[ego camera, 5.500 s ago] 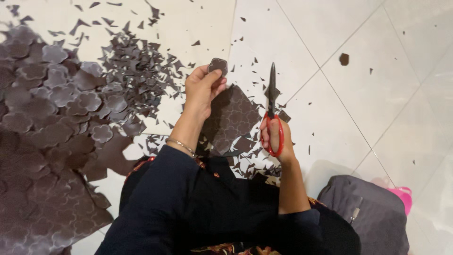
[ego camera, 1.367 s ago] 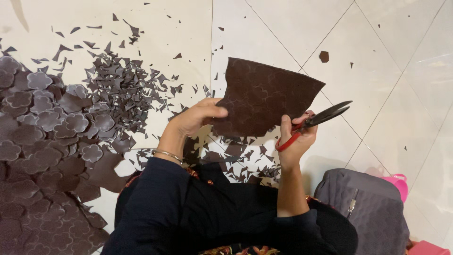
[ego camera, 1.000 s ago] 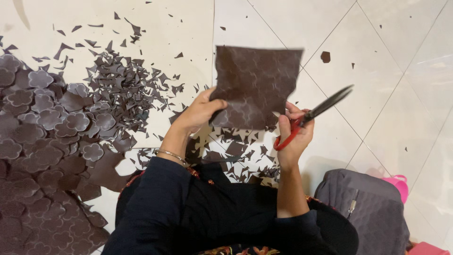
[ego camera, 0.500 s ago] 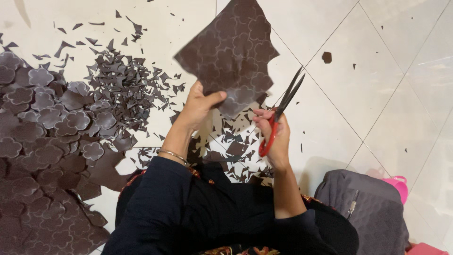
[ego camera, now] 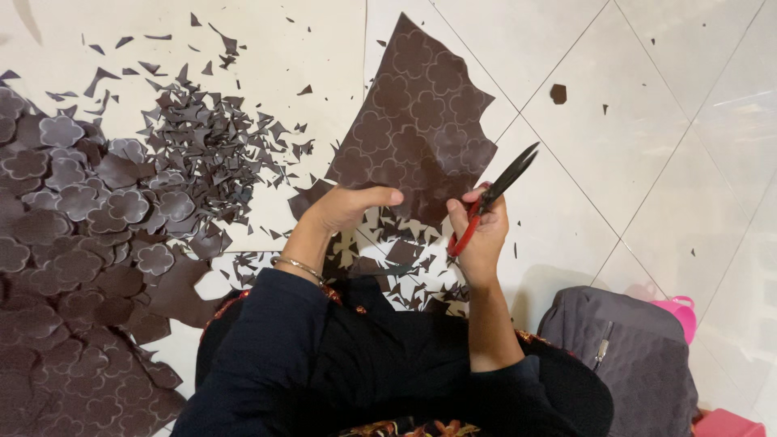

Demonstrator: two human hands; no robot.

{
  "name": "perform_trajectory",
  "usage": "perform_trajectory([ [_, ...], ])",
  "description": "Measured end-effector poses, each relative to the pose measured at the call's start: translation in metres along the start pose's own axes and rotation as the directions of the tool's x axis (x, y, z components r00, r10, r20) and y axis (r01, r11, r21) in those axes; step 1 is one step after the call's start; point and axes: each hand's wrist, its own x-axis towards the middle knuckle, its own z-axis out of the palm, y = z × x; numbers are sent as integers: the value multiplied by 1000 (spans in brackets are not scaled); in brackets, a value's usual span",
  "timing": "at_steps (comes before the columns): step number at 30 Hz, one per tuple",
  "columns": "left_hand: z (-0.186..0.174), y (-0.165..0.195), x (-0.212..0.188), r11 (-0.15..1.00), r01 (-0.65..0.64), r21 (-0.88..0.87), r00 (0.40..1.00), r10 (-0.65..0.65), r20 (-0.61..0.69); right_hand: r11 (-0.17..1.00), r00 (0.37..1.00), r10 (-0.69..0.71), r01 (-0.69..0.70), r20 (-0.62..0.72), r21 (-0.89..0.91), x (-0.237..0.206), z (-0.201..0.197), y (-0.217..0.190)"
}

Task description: The person sits on a tiled floor and uses red-handled scissors to cut flower-shaped pieces from a dark brown patterned sheet. Cut shapes and trimmings accumulate on the floor as the person repeatedly cuts, rotates, and repositions the sheet.

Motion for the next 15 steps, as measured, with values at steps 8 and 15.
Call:
perform_trajectory([
  [8, 12, 3, 7, 925, 127, 358, 988, -85, -130, 993, 993, -114, 115, 32, -15, -1, 4, -4],
  [15, 10, 8, 14, 943, -151, 298, 929, 238, -282, 997, 985, -76, 80, 157, -17, 1, 8, -13],
])
